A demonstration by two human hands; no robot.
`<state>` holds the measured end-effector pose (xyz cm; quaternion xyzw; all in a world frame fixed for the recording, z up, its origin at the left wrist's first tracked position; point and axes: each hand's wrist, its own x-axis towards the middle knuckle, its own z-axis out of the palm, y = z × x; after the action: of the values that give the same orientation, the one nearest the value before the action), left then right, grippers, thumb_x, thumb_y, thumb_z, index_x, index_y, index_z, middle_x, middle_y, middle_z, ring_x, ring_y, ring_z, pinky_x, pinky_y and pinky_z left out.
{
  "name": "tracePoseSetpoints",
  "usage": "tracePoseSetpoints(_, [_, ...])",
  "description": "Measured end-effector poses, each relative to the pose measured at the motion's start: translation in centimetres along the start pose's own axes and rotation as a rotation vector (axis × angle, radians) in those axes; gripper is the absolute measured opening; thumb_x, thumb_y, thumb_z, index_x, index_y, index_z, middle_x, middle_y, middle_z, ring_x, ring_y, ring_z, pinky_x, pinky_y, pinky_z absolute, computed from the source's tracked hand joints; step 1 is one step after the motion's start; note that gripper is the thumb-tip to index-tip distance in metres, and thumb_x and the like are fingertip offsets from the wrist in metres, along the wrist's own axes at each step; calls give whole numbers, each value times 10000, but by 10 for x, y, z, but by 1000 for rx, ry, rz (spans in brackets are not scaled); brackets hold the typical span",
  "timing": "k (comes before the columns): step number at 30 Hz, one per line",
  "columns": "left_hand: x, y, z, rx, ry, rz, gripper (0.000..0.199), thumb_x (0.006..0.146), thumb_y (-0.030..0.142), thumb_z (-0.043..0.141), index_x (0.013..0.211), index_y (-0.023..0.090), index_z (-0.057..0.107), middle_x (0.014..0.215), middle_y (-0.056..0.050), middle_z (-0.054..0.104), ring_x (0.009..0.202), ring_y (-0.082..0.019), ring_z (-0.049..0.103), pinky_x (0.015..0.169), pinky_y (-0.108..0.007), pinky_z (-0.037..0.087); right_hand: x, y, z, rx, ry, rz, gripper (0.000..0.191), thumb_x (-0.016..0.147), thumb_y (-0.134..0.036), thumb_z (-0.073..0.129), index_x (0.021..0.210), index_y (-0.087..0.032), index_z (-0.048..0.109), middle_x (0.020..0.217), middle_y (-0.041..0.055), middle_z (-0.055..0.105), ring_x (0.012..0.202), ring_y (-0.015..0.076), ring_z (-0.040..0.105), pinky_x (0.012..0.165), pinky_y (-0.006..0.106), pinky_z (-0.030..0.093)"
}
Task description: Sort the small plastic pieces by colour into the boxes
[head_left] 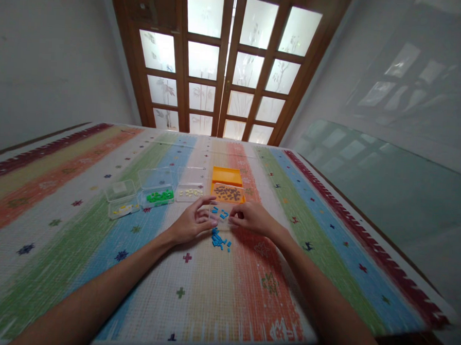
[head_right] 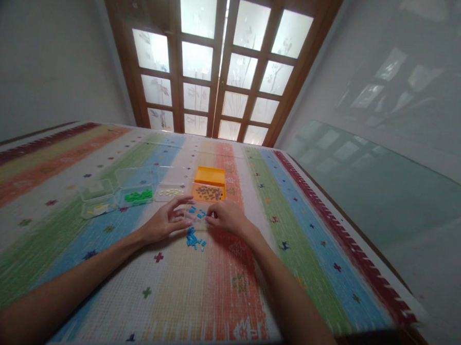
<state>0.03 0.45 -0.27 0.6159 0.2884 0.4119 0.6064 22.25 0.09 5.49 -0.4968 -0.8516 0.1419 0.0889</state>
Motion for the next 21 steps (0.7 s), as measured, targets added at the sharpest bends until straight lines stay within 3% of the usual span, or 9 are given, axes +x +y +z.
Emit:
tracePoseSetpoints(6, [-1,1,1,18,-12,-4,661,752,241,793,1336,215,487,1400,-168,491,991,-195,667,843,-367,566,2,1,7,6,21,-2,139,863,-204,663,855,-142,787,663,39,693,557,102,515,561,232,291])
tracePoseSetpoints(11, [1,-1,0,-8,4,-5,666,748,239,791,1336,211,481,1380,-165,498,972,-187,665,845,-364,558,-1,3,1,54,52,-23,158,876,-185,633,845,-138,780,715,55,716,594,107,545,583,227,313])
tracePoseSetpoints(16, [1,-1,0,-17,29,-19,689,748,239,788,1351,213,457,1356,-159,514,986,-200,663,857,-378,555,-10,5,-9,176,160,-71,201,897,-236,602,818,-138,759,579,-3,615,513,78,459,543,214,295])
tracePoseSetpoints(21, [1,0,0,0,66,1,685,744,249,788,1341,221,453,1380,-148,490,995,-198,663,863,-375,553,-20,2,-13,281,-10,-155,182,861,-248,632,832,-138,774,537,-27,562,487,72,436,504,206,292])
